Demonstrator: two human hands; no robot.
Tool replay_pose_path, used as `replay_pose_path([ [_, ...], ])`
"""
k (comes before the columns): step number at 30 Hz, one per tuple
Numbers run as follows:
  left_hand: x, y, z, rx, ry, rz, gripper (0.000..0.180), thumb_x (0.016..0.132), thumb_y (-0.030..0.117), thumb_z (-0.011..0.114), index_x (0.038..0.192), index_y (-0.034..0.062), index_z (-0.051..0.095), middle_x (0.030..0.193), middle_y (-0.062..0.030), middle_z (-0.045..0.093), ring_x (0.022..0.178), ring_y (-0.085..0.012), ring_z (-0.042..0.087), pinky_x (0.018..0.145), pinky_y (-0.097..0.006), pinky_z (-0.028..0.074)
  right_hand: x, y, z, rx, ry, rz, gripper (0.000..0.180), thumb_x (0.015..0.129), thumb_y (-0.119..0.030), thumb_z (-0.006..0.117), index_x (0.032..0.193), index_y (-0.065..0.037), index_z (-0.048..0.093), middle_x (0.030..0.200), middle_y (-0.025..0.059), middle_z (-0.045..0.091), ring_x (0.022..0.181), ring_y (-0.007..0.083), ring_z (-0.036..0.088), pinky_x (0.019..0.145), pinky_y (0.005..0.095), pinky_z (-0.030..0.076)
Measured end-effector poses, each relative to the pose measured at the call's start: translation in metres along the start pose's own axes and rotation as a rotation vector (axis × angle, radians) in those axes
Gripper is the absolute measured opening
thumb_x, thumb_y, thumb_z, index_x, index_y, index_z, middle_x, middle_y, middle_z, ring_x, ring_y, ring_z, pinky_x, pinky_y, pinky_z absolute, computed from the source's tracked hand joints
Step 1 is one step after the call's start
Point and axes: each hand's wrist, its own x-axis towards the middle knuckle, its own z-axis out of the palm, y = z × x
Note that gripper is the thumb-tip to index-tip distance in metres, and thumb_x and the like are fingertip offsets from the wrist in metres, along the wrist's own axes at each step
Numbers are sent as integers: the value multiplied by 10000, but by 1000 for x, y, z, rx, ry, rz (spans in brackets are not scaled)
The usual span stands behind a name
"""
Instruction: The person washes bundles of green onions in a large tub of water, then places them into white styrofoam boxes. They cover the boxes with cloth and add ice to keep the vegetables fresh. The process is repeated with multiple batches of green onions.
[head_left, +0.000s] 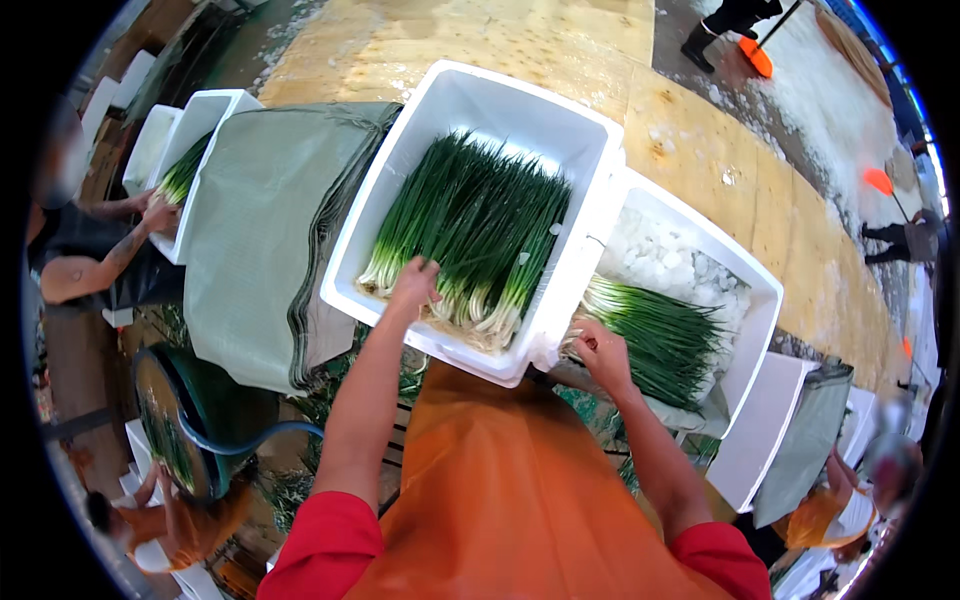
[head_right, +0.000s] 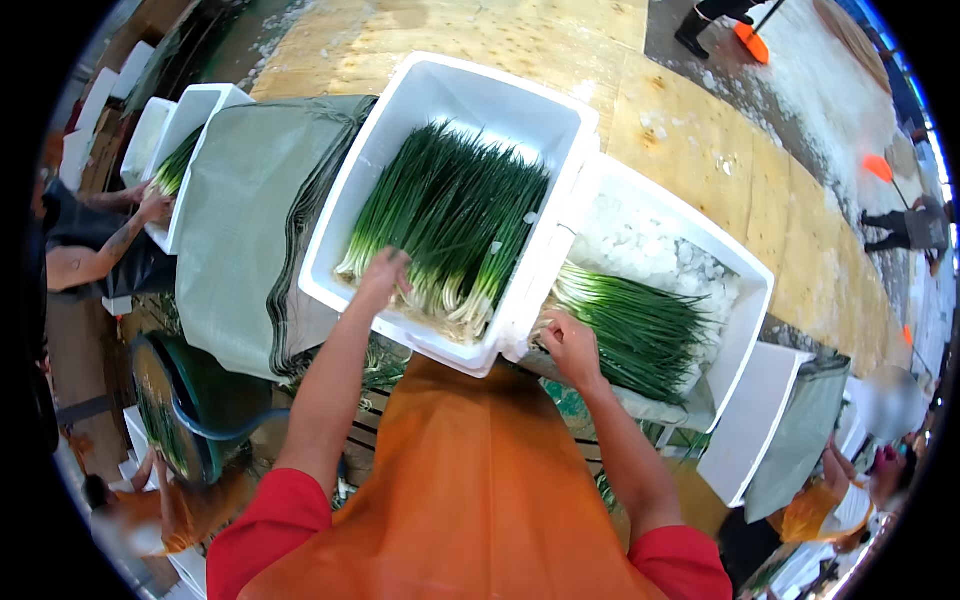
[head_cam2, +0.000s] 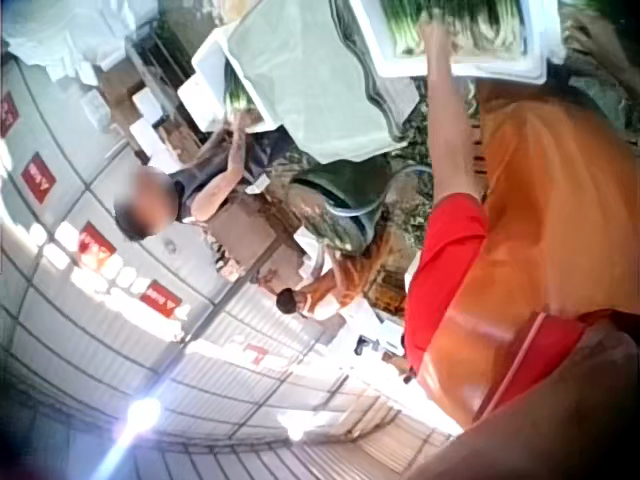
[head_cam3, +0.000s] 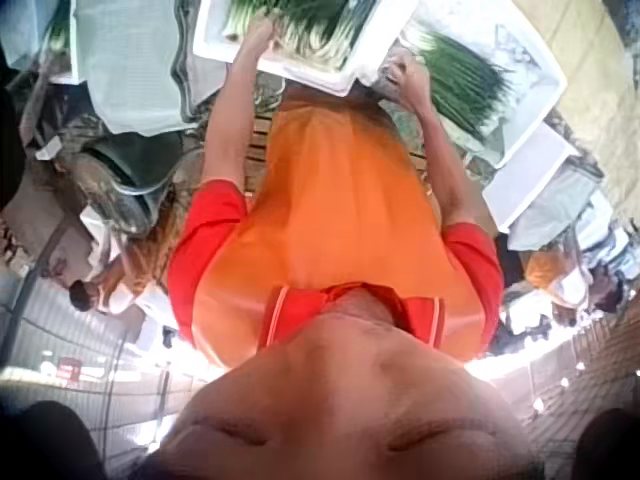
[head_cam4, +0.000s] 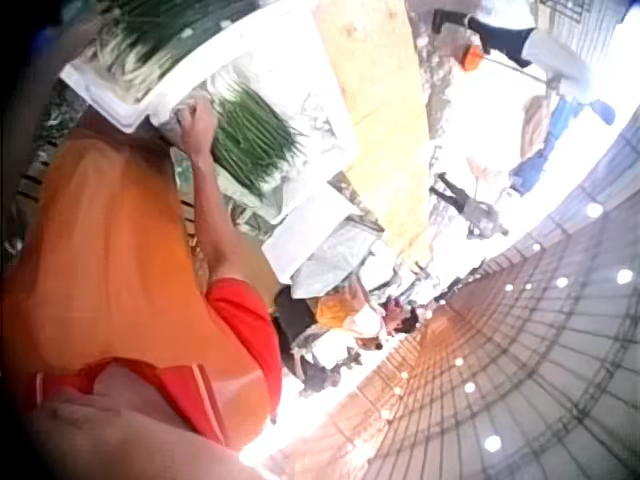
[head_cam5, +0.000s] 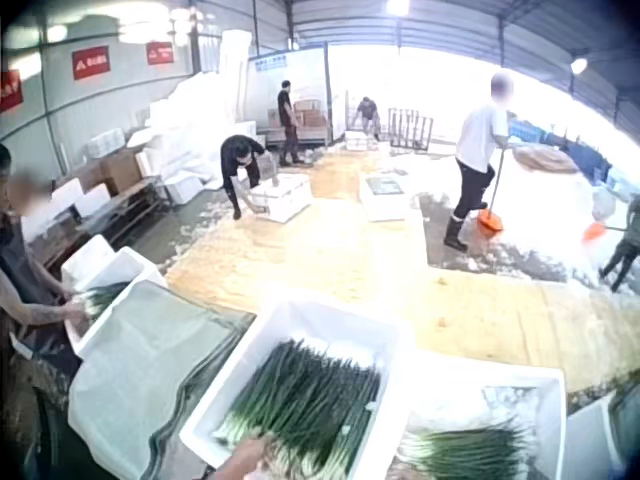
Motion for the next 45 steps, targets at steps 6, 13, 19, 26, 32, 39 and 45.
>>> replay_pose_path([
  [6,59,48,-58,-111,-178,-106,325,948,203,724,1118,84,474,727,-7,498,552,-100,459,466,-278,371,39,-95,135,322,-139,137,315,934,-229,667,1162,-11,657,894,178,733,801,304,724,746,367,565],
  [13,75,-17,-71,962,-189,264,530,742,201,825,1122,-20,527,883,-241,693,795,-410,702,740,-476,559,115,-97,249,-198,-66,394,360,907,-353,636,854,2,667,851,249,695,854,453,672,768,532,524],
  [19,79,-4,-104,626,-367,-1,147,855,34,704,966,-4,616,715,-107,661,604,-130,626,509,-298,474,85,-114,216,-145,-49,346,322,931,-294,621,770,-17,653,773,230,669,742,415,655,674,512,510],
  [26,51,27,-93,166,-661,-331,112,901,92,712,966,45,634,743,-32,639,583,-88,534,480,-239,332,114,-140,279,236,-98,198,234,971,-196,619,1008,25,686,831,99,718,702,178,685,648,325,551],
  [32,72,15,-84,189,-659,-307,185,958,256,706,1027,97,644,722,21,547,532,-74,429,451,-266,303,96,-149,248,946,-257,639,206,997,-206,635,965,-6,674,771,36,672,608,71,585,509,237,412],
  [39,70,21,-60,321,-547,-308,260,986,261,660,1133,53,608,749,-47,640,460,-84,437,399,-282,326,-2,-168,154,936,-389,685,233,1018,-246,636,1032,-19,686,860,32,704,714,77,647,597,212,484],
  [45,18,17,-20,269,-823,-318,434,890,23,712,1252,49,474,809,-116,712,463,-98,472,389,-249,304,-35,-150,191,1219,-123,639,218,1047,-174,591,1105,29,645,917,77,698,818,149,669,750,279,555],
])
